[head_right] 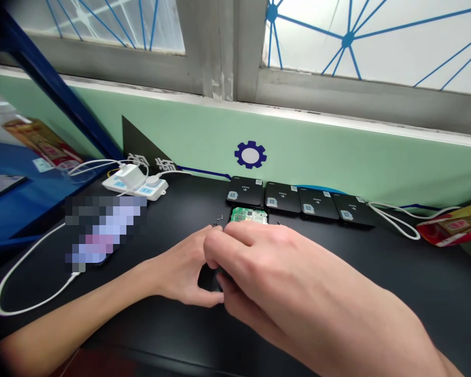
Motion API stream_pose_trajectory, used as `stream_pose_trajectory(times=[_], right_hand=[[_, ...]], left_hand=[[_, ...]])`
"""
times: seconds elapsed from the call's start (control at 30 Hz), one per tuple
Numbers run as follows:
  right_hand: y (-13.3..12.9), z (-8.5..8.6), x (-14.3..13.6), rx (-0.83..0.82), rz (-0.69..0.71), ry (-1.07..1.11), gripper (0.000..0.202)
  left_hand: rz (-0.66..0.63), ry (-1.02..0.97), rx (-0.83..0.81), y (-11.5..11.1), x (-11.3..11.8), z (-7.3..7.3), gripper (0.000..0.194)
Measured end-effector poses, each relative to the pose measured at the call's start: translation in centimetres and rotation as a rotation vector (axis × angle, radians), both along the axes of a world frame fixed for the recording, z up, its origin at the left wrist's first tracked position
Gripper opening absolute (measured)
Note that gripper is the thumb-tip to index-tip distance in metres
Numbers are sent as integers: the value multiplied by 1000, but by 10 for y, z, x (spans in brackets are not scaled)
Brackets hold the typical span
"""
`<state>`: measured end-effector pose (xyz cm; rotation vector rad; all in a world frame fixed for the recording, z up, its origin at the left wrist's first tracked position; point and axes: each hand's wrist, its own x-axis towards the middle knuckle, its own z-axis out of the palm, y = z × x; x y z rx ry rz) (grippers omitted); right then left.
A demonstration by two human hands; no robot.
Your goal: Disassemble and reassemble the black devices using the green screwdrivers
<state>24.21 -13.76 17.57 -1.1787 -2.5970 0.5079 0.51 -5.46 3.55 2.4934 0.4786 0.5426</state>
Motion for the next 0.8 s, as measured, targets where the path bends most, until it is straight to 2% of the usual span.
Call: stream_pose_trajectory(times=[0.2,0.43,0.8], right_hand=[[4,-3,2,-29,-30,5,10],[2,-2,5,-32,-17,-5,9],[2,-3,4,-14,-17,-25,11]], left_hand=[[32,2,21,-4,3,-5,48],[106,24,81,-9,7,-14,37],[108,25,85,-10,9,-15,36]])
